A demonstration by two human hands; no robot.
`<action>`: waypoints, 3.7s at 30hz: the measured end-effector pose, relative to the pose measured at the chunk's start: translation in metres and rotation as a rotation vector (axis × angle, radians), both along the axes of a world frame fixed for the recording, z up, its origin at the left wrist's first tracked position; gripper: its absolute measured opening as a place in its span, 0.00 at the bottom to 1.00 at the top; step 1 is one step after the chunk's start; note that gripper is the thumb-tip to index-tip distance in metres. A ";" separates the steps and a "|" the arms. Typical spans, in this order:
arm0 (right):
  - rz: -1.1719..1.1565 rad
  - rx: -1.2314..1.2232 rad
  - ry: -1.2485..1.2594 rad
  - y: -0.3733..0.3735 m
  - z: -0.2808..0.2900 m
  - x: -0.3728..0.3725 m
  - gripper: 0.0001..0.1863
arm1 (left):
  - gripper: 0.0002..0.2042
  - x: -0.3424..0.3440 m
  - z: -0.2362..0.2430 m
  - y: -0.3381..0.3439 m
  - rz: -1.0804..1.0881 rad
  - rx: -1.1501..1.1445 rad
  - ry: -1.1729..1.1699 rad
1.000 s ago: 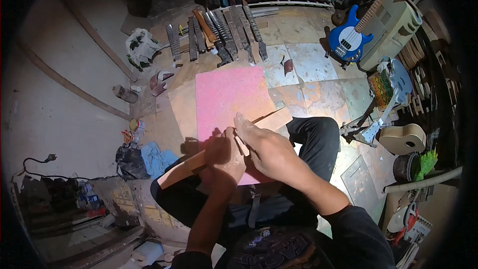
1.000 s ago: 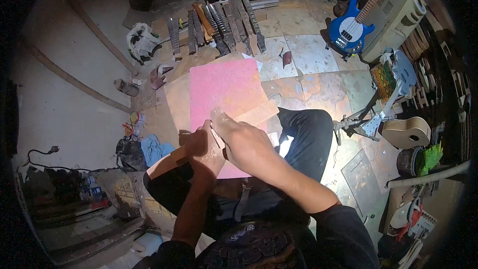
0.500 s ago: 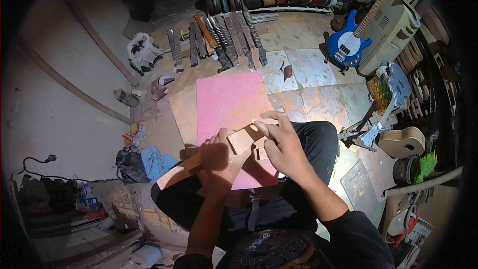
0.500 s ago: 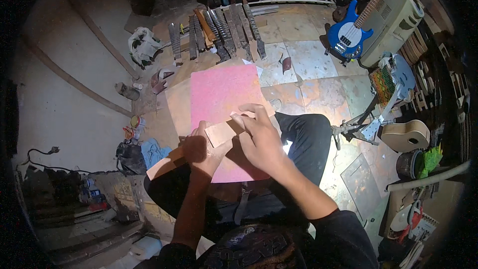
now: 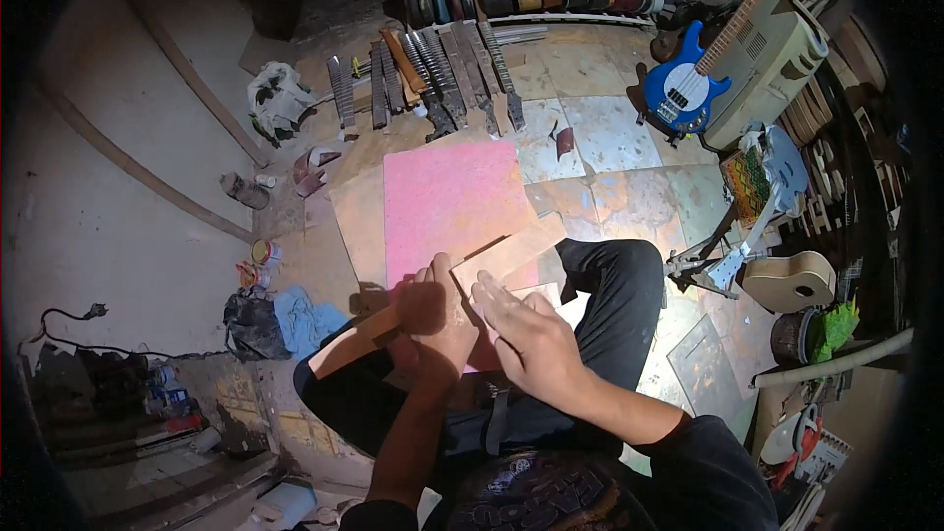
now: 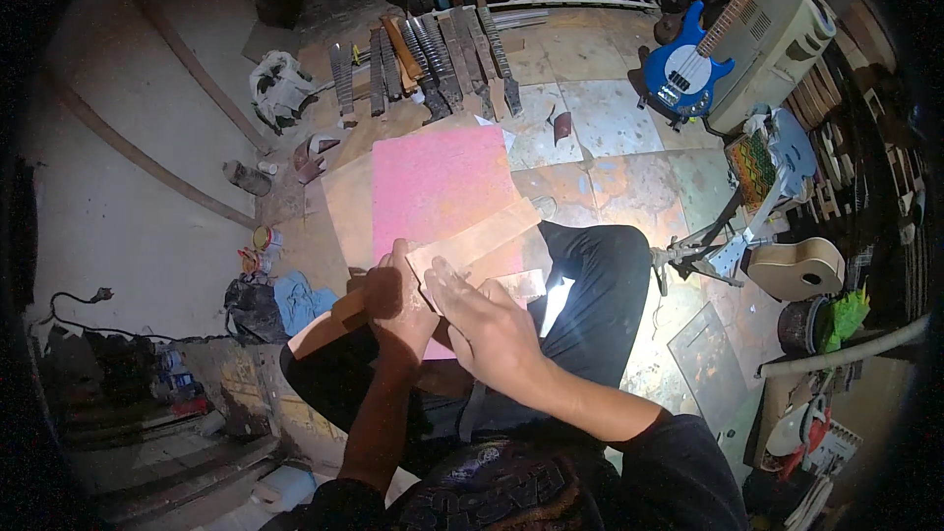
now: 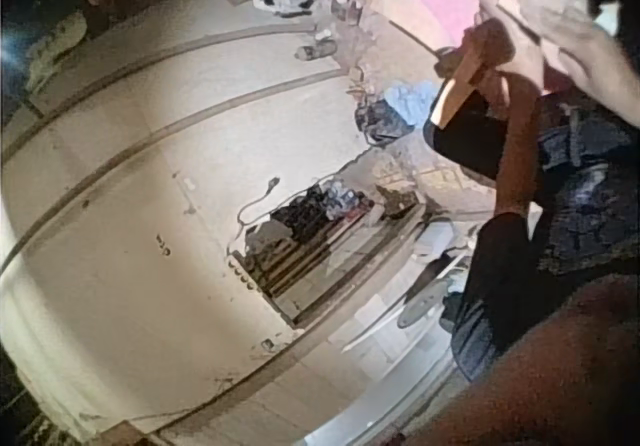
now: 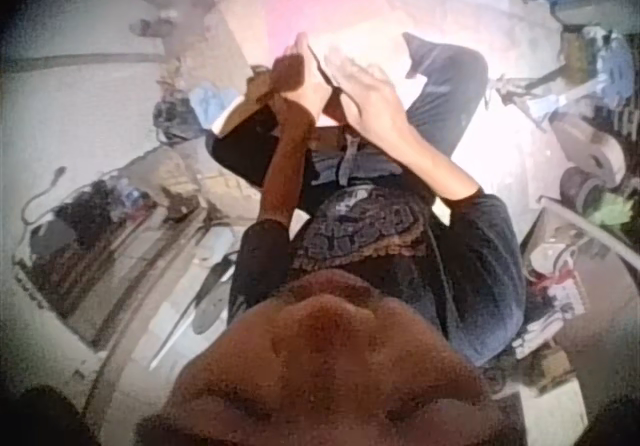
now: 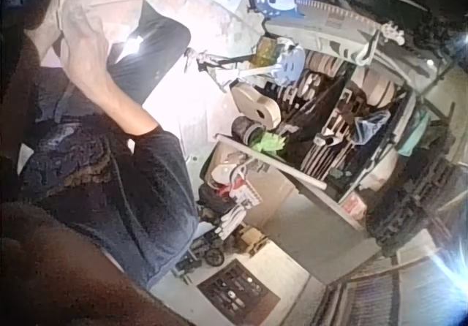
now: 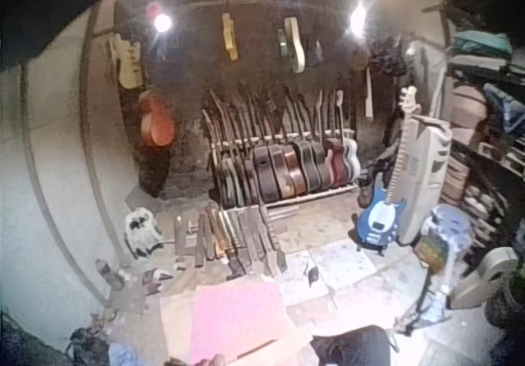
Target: The person sands a wooden guitar neck and then a wooden guitar body using a block of sandpaper, moving the block back and forth along the surfaces and edges of the wood.
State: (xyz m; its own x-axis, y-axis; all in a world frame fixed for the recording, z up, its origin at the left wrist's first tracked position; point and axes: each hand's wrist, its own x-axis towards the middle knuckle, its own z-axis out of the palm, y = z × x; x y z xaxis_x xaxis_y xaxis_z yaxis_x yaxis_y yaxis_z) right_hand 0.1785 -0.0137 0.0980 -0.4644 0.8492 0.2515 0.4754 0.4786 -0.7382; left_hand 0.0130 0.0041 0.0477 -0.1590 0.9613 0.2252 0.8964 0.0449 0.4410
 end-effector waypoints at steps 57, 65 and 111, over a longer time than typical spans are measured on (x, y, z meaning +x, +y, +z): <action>-0.007 0.284 -0.048 0.027 -0.006 -0.015 0.36 | 0.13 -0.003 -0.012 0.007 -0.081 0.154 -0.095; -0.021 0.240 -0.026 0.038 -0.005 -0.021 0.34 | 0.13 0.001 -0.002 0.007 -0.085 0.136 -0.103; 0.070 -0.056 0.165 0.020 -0.017 -0.017 0.33 | 0.15 -0.012 -0.014 0.006 0.015 0.059 -0.023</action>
